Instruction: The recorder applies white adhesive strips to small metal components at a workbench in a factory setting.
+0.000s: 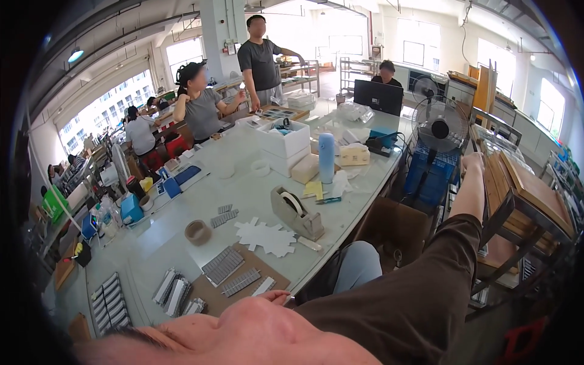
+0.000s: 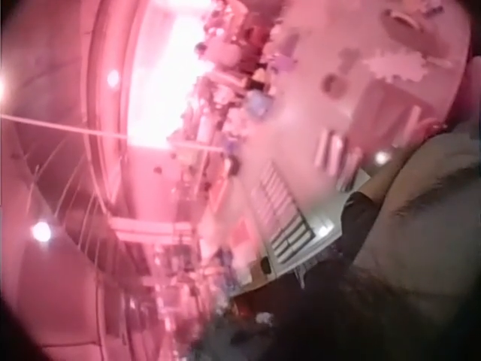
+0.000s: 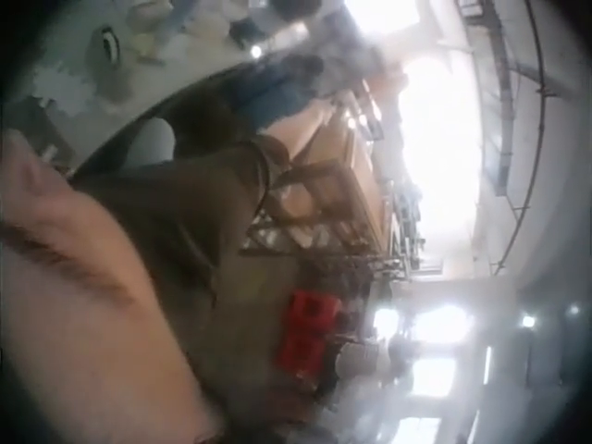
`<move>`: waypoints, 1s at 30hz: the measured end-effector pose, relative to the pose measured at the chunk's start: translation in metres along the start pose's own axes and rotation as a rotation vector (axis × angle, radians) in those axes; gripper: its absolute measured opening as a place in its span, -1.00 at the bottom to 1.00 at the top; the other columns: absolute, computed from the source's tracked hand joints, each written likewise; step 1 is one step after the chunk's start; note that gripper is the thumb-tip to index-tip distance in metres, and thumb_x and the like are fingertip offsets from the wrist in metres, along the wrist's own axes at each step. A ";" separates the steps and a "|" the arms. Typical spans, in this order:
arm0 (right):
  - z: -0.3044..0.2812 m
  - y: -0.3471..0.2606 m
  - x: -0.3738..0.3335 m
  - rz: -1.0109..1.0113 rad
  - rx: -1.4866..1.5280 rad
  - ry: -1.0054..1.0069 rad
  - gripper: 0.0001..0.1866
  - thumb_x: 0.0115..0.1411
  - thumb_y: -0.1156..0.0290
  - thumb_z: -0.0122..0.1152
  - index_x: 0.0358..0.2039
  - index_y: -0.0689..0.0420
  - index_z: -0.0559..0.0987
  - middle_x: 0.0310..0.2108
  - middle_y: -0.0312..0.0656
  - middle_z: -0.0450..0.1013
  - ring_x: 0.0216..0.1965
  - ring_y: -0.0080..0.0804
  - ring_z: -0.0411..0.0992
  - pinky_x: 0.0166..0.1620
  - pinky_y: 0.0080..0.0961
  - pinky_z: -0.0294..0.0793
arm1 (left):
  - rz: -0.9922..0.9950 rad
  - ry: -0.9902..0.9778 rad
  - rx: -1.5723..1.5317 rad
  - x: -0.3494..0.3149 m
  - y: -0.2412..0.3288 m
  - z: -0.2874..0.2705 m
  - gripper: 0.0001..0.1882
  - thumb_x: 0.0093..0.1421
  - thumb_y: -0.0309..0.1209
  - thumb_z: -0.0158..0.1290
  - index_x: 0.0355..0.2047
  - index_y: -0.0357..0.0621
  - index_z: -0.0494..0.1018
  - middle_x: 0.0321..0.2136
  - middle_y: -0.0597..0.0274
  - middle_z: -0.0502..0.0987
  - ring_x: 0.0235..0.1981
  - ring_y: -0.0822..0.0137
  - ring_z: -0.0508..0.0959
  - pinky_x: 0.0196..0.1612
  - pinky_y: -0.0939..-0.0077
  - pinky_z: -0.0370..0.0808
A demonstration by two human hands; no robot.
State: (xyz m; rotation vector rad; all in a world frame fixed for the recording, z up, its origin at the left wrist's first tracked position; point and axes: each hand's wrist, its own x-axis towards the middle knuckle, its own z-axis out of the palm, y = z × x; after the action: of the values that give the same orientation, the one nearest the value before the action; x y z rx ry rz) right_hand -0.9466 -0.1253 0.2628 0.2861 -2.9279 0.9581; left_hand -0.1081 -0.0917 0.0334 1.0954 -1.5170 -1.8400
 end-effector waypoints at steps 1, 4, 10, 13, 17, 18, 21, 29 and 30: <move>-0.005 0.002 -0.006 0.009 -0.003 0.008 -0.09 0.27 0.20 0.19 0.48 0.30 0.01 0.36 0.05 0.33 0.33 0.05 0.36 0.34 -0.04 0.34 | -0.014 -0.012 -0.013 0.002 0.000 -0.001 -0.72 0.46 -0.34 0.06 0.06 -0.22 0.58 -0.55 0.47 0.48 -0.56 0.65 0.40 -0.47 0.71 0.32; -0.022 0.004 -0.018 0.046 -0.064 0.029 -0.11 0.27 0.12 0.20 0.47 0.28 0.08 0.36 0.05 0.33 0.33 0.04 0.36 0.33 -0.06 0.37 | 0.005 -0.041 -0.027 0.002 0.001 0.000 -0.72 0.46 -0.34 0.06 0.06 -0.22 0.58 -0.55 0.47 0.49 -0.55 0.65 0.40 -0.47 0.71 0.32; -0.019 -0.007 -0.054 0.052 -0.042 -0.002 -0.21 0.31 0.09 0.16 0.43 0.21 0.20 0.36 0.05 0.32 0.34 0.04 0.35 0.33 -0.10 0.39 | 0.004 -0.020 0.012 -0.002 0.000 0.000 -0.73 0.45 -0.35 0.07 0.05 -0.22 0.58 -0.54 0.46 0.48 -0.55 0.64 0.41 -0.47 0.72 0.32; -0.018 0.006 -0.029 0.029 -0.092 0.107 -0.25 0.30 0.03 0.21 0.35 0.22 0.28 0.32 0.07 0.37 0.31 0.06 0.38 0.32 -0.10 0.40 | -0.003 0.000 -0.095 0.002 -0.008 0.003 -0.73 0.45 -0.34 0.07 0.04 -0.22 0.58 -0.54 0.46 0.48 -0.55 0.64 0.41 -0.47 0.72 0.33; -0.016 0.002 -0.026 0.009 -0.067 0.068 -0.17 0.24 0.00 0.29 0.35 0.25 0.27 0.30 0.08 0.39 0.30 0.06 0.39 0.32 -0.10 0.39 | -0.035 0.006 -0.015 -0.009 0.022 0.004 -0.73 0.45 -0.34 0.07 0.05 -0.22 0.58 -0.54 0.46 0.48 -0.55 0.64 0.41 -0.46 0.71 0.33; -0.015 0.000 -0.024 0.012 -0.058 0.063 -0.17 0.24 -0.03 0.29 0.35 0.24 0.29 0.30 0.08 0.39 0.31 0.04 0.39 0.33 -0.10 0.39 | -0.035 -0.006 -0.020 -0.009 0.024 0.005 -0.73 0.45 -0.34 0.07 0.04 -0.22 0.58 -0.54 0.46 0.48 -0.54 0.64 0.41 -0.46 0.72 0.33; -0.001 0.001 -0.026 0.007 -0.087 0.095 -0.19 0.25 -0.06 0.27 0.34 0.22 0.31 0.31 0.08 0.38 0.31 0.03 0.38 0.33 -0.11 0.39 | -0.041 -0.014 -0.019 -0.012 0.020 0.004 -0.73 0.45 -0.34 0.07 0.04 -0.21 0.58 -0.53 0.46 0.48 -0.54 0.64 0.41 -0.45 0.72 0.34; 0.014 0.026 0.011 -0.086 -0.078 0.209 -0.53 0.29 0.51 -0.01 0.22 0.25 0.37 -0.14 0.13 0.61 -0.33 -0.10 0.66 -0.30 -0.24 0.59 | -0.024 -0.002 -0.059 -0.006 0.000 0.003 -0.73 0.45 -0.35 0.07 0.04 -0.21 0.59 -0.54 0.47 0.48 -0.53 0.64 0.42 -0.45 0.71 0.35; 0.013 0.028 0.015 -0.087 -0.077 0.178 -0.53 0.28 0.51 -0.01 0.21 0.25 0.37 -0.17 0.11 0.62 -0.35 -0.11 0.66 -0.29 -0.24 0.59 | -0.039 -0.007 -0.054 -0.010 0.012 0.005 -0.73 0.45 -0.35 0.06 0.04 -0.20 0.59 -0.53 0.47 0.48 -0.54 0.64 0.42 -0.45 0.71 0.35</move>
State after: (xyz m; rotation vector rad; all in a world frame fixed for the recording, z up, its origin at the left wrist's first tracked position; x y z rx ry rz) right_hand -0.9661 -0.1135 0.2379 0.3050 -2.7577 0.8119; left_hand -0.1082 -0.0835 0.0476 1.1022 -1.4511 -1.9013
